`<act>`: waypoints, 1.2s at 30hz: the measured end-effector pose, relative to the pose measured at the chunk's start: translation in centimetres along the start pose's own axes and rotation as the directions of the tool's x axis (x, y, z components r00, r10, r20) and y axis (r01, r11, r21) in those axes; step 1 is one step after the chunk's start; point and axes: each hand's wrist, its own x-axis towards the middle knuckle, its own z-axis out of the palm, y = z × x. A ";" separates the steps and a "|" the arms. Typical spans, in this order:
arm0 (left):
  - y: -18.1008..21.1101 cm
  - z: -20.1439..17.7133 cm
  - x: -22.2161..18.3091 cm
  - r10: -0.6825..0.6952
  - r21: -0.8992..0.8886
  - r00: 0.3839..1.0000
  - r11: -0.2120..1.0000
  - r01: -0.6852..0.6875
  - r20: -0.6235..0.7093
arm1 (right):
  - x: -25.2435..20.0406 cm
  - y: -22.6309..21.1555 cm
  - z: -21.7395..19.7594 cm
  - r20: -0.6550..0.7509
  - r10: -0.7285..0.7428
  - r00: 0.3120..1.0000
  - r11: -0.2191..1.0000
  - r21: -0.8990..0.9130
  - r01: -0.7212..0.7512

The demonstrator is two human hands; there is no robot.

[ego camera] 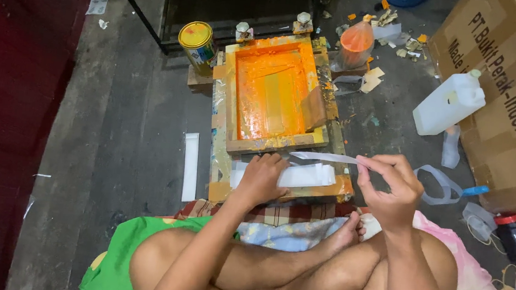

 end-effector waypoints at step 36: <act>3.8 0.9 1.3 -0.018 -0.001 0.994 1.000 0.018 -0.106 | 0.0 -0.4 -0.2 0.011 0.014 1.000 0.998 0.059 -0.015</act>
